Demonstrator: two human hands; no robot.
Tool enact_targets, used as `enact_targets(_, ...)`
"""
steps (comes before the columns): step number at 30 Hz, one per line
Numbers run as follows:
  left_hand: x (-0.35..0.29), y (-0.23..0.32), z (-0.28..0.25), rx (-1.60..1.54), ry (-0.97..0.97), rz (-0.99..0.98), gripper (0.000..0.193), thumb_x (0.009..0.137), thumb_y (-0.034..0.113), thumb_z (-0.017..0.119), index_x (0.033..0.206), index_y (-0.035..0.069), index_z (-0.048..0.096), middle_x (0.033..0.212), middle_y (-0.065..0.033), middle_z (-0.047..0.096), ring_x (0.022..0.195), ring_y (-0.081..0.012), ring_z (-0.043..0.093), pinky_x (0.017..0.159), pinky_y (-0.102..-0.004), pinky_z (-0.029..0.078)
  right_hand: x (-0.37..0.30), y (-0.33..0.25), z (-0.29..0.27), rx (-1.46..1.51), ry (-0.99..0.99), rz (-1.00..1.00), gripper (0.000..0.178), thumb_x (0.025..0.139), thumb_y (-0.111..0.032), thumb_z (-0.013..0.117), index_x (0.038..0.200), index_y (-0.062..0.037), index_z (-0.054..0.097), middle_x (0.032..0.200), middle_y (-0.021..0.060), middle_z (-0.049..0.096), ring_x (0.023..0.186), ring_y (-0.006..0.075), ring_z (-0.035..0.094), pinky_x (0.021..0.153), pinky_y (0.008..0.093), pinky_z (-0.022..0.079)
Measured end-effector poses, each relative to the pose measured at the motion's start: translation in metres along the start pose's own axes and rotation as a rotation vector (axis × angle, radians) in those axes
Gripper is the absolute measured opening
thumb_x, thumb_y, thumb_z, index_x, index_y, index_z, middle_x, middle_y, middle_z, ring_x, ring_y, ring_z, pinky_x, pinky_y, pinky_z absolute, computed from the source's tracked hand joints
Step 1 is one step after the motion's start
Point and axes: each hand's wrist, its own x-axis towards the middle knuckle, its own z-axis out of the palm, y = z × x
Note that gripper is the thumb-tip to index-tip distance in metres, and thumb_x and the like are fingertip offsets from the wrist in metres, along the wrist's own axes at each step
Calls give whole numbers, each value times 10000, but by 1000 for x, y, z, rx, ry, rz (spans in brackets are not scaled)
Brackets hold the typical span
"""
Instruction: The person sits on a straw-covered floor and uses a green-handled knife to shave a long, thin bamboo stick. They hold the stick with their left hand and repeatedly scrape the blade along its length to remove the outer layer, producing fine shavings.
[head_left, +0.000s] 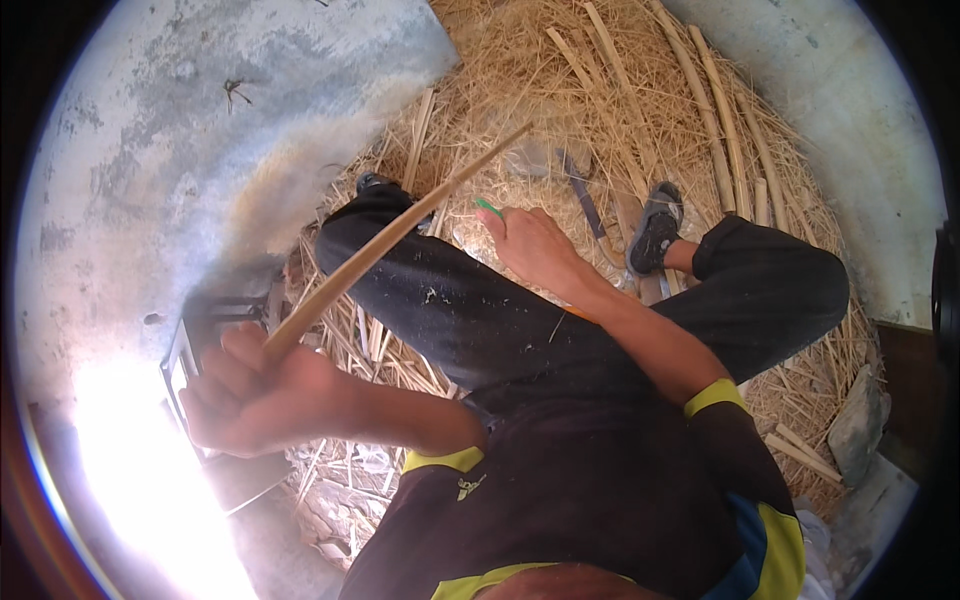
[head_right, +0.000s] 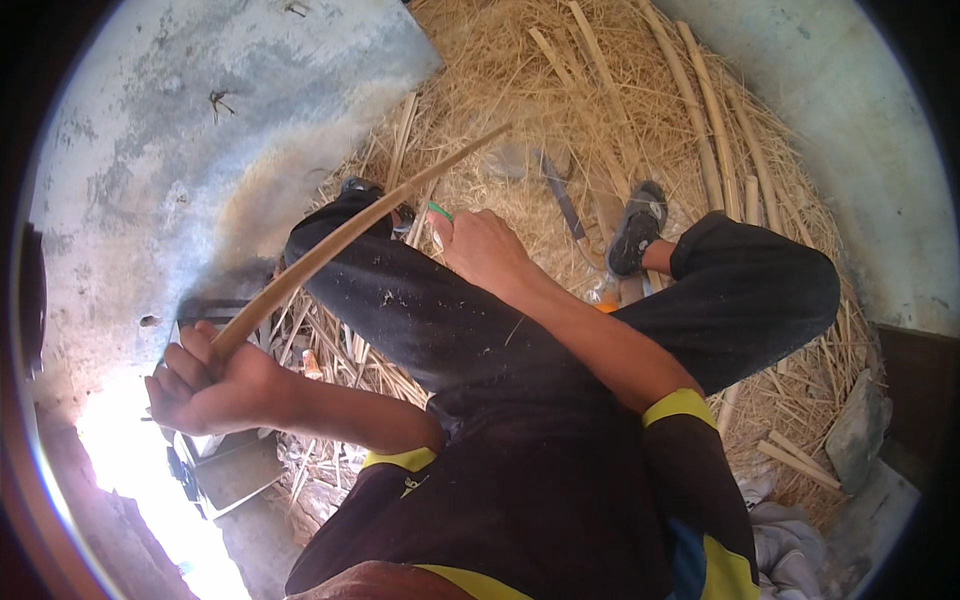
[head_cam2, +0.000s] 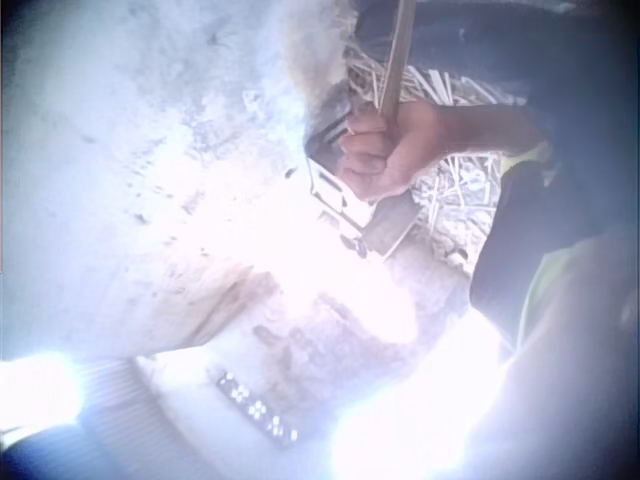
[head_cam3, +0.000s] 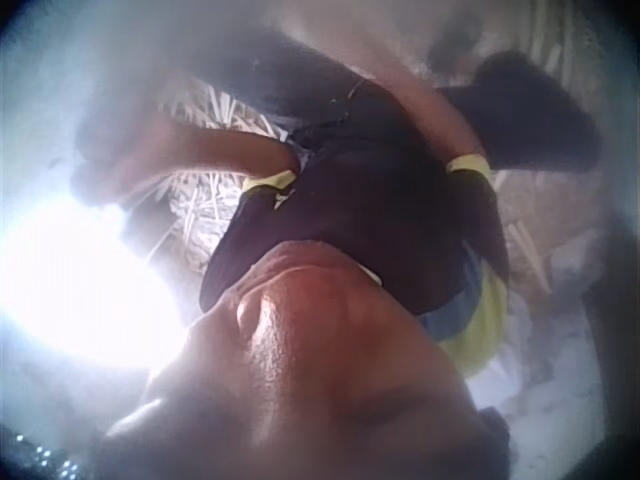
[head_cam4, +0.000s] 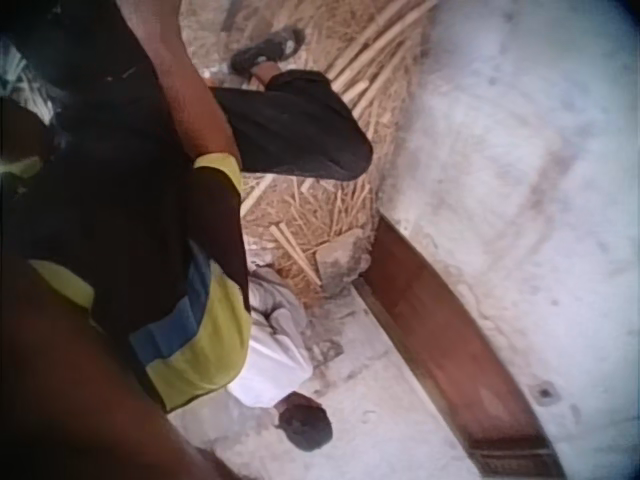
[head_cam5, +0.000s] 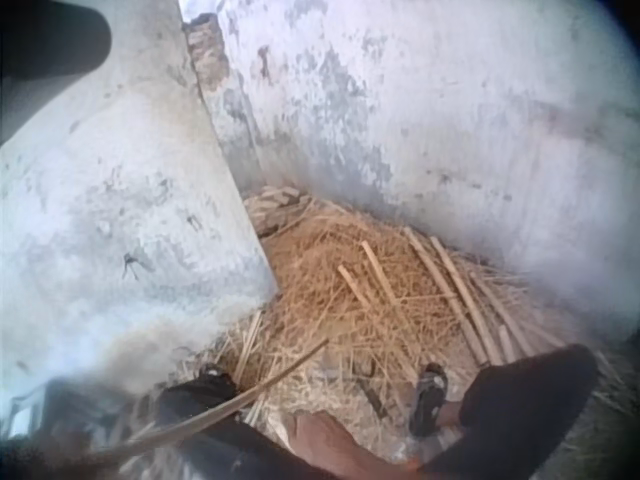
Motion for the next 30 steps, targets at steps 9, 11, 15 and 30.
enact_targets(9, 7, -2, -19, 191, -187, 114, 419, 814, 172, 482, 561, 205, 149, 490, 52, 113, 416, -88, 130, 449, -269, 268, -22, -31, -11, 39, -6, -188, 581, 981, -440, 398, 785, 57, 627, 666, 289, 581, 685, 473, 583, 647, 501, 472)
enact_targets(11, 7, -2, -21, 319, -180, 166, 419, 811, 166, 479, 560, 204, 146, 488, 54, 106, 417, -86, 126, 452, -265, 266, -46, -59, -18, -6, -61, -259, 576, 979, -437, 407, 775, 53, 631, 645, 284, 579, 662, 465, 587, 625, 499, 476)
enact_targets(15, 20, -6, -32, -51, -415, -54, 418, 808, 162, 470, 556, 205, 139, 485, 55, 95, 422, -83, 111, 457, -253, 237, -35, -43, -10, 11, -27, -120, 566, 975, -435, 420, 759, 49, 620, 608, 282, 569, 606, 449, 592, 587, 501, 476)
enact_targets(30, 44, -8, -45, -615, -977, -293, 362, 767, 143, 433, 513, 220, 187, 447, 66, 134, 400, -67, 138, 463, -255, 162, -53, -63, -7, -73, 16, -269, 549, 974, -431, 418, 781, 43, 618, 585, 249, 587, 581, 417, 621, 541, 472, 508)
